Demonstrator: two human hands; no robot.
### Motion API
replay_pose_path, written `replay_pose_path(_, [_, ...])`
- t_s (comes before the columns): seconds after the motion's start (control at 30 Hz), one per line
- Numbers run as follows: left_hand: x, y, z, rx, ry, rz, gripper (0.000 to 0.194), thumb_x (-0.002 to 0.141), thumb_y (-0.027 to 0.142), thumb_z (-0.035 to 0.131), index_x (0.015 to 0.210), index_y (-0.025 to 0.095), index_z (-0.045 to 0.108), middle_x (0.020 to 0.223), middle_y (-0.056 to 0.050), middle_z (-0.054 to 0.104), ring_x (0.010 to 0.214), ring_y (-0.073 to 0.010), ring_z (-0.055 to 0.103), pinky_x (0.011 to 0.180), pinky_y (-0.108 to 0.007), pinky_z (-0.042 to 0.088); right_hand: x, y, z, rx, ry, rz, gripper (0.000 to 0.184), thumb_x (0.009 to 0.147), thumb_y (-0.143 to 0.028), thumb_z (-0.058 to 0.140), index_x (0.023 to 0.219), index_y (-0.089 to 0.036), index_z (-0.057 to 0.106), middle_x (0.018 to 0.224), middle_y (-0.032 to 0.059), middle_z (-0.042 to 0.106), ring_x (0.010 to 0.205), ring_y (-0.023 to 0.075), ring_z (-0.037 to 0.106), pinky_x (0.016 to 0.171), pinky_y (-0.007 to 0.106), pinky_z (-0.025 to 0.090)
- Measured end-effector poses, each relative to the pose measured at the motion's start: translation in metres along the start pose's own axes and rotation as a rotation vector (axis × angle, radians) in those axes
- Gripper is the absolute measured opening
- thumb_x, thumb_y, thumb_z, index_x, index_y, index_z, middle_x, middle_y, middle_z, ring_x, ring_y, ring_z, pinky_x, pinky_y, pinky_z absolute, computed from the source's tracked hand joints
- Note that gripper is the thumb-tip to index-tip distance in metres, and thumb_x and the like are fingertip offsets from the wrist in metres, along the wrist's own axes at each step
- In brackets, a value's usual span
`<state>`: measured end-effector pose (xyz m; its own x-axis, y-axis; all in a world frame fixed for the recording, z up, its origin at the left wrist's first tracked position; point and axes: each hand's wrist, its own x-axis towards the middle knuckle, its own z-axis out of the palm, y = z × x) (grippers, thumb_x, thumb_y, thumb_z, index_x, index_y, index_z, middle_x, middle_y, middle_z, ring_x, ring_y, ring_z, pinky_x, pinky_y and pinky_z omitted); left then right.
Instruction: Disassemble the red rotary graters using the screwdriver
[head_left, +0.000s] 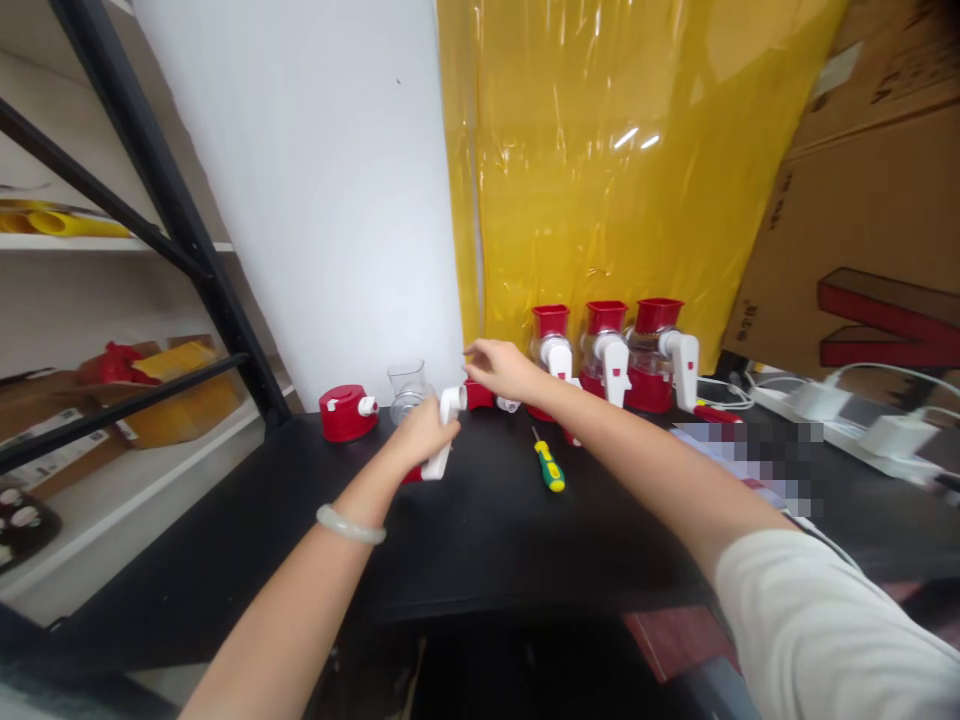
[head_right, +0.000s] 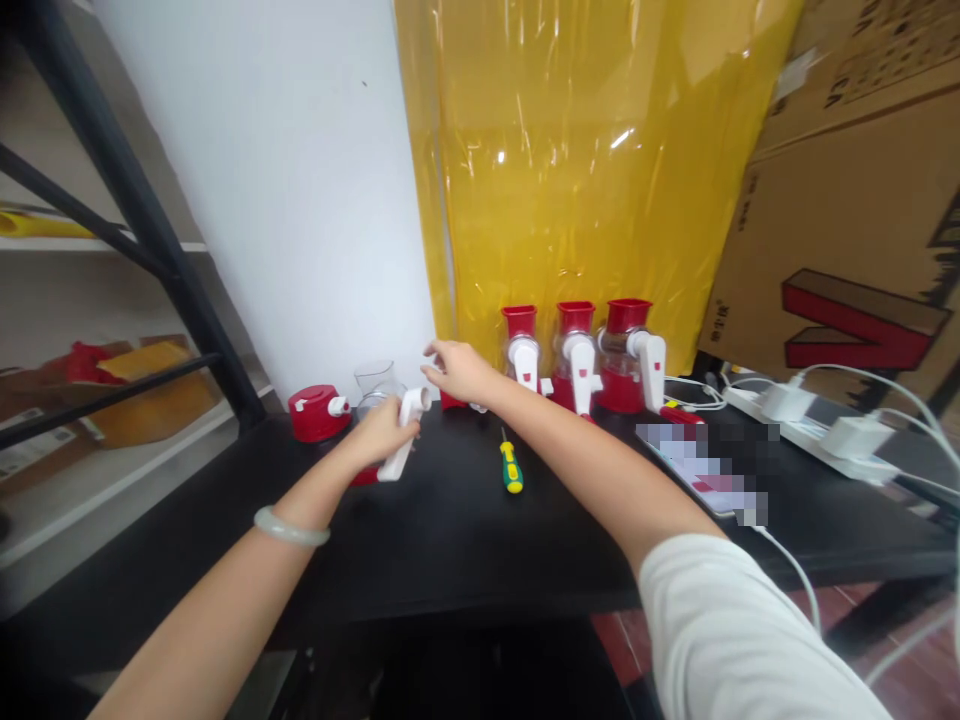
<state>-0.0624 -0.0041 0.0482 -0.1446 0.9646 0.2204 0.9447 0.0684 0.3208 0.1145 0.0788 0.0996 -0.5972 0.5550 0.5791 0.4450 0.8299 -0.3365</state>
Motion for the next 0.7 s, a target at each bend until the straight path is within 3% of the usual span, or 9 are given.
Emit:
replay_pose_path(0.07, [0.009, 0.007, -0.001, -0.151, 0.064, 0.000, 0.035, 0.082, 0.032, 0.057, 0.112, 0.013, 0.055, 0.098, -0.014, 0.075, 0.084, -0.0246, 0.073, 0.071, -0.031, 0.050, -0.043, 0.004, -0.020, -0.134, -0.022, 0.121, 0.028, 0.097, -0.034, 0.053, 0.108, -0.013, 0.067, 0.094, 0.0125, 0.076, 0.089, 0.0225, 0.073, 0.081, 0.033, 0.053])
replay_pose_path(0.13, [0.014, 0.013, 0.003, -0.291, 0.132, 0.024, 0.040, 0.081, 0.031, 0.057, 0.116, 0.014, 0.053, 0.094, -0.010, 0.075, 0.075, -0.0223, 0.073, 0.069, -0.030, 0.051, -0.083, 0.005, -0.027, -0.273, -0.130, 0.252, 0.033, 0.097, -0.042, 0.049, 0.100, -0.015, 0.068, 0.091, 0.0137, 0.075, 0.087, 0.0263, 0.073, 0.076, 0.035, 0.053])
replay_pose_path(0.2, [0.015, 0.017, 0.009, -0.370, 0.172, 0.075, 0.037, 0.080, 0.032, 0.057, 0.113, 0.016, 0.056, 0.087, -0.006, 0.075, 0.071, -0.0225, 0.072, 0.069, -0.031, 0.053, -0.112, 0.005, -0.022, -0.389, -0.259, 0.354, 0.044, 0.092, -0.055, 0.052, 0.100, -0.015, 0.069, 0.095, 0.0166, 0.075, 0.090, 0.0320, 0.074, 0.073, 0.038, 0.054])
replay_pose_path(0.27, [0.012, 0.018, 0.016, -0.400, 0.193, 0.101, 0.030, 0.079, 0.033, 0.058, 0.105, 0.018, 0.060, 0.080, -0.004, 0.073, 0.069, -0.0236, 0.072, 0.070, -0.032, 0.054, -0.130, 0.003, -0.013, -0.500, -0.283, 0.399, 0.055, 0.090, -0.062, 0.052, 0.110, -0.013, 0.067, 0.098, 0.0189, 0.075, 0.094, 0.0353, 0.074, 0.074, 0.042, 0.055])
replay_pose_path(0.4, [0.002, 0.014, 0.024, -0.491, 0.262, 0.127, 0.030, 0.079, 0.037, 0.060, 0.102, 0.019, 0.059, 0.067, -0.001, 0.069, 0.065, -0.0239, 0.072, 0.071, -0.034, 0.056, -0.137, 0.004, 0.002, -0.544, -0.377, 0.407, 0.059, 0.087, -0.060, 0.054, 0.114, -0.010, 0.068, 0.103, 0.0232, 0.074, 0.098, 0.0379, 0.073, 0.077, 0.045, 0.056])
replay_pose_path(0.53, [-0.005, 0.011, 0.030, -0.742, 0.229, 0.243, 0.033, 0.081, 0.041, 0.062, 0.103, 0.018, 0.053, 0.072, -0.001, 0.068, 0.064, -0.0201, 0.071, 0.070, -0.035, 0.058, -0.132, 0.012, 0.000, -0.449, -0.500, 0.479, 0.042, 0.083, -0.046, 0.059, 0.104, -0.012, 0.073, 0.110, 0.0238, 0.073, 0.102, 0.0381, 0.073, 0.077, 0.044, 0.056])
replay_pose_path(0.6, [-0.006, 0.009, 0.033, -0.842, 0.200, 0.294, 0.035, 0.082, 0.041, 0.063, 0.105, 0.018, 0.051, 0.071, 0.001, 0.065, 0.059, -0.0165, 0.067, 0.067, -0.033, 0.058, -0.131, 0.017, -0.006, -0.348, -0.490, 0.515, 0.036, 0.083, -0.038, 0.059, 0.104, -0.011, 0.071, 0.103, 0.0221, 0.075, 0.091, 0.0341, 0.075, 0.072, 0.039, 0.056])
replay_pose_path(0.7, [-0.006, 0.005, 0.037, -0.841, 0.217, 0.279, 0.036, 0.084, 0.042, 0.062, 0.110, 0.019, 0.050, 0.062, 0.007, 0.054, 0.047, -0.0124, 0.057, 0.056, -0.029, 0.054, -0.131, 0.026, -0.013, -0.114, -0.415, 0.543, 0.029, 0.084, -0.032, 0.060, 0.104, -0.012, 0.065, 0.083, 0.0141, 0.074, 0.059, 0.0221, 0.071, 0.058, 0.031, 0.050])
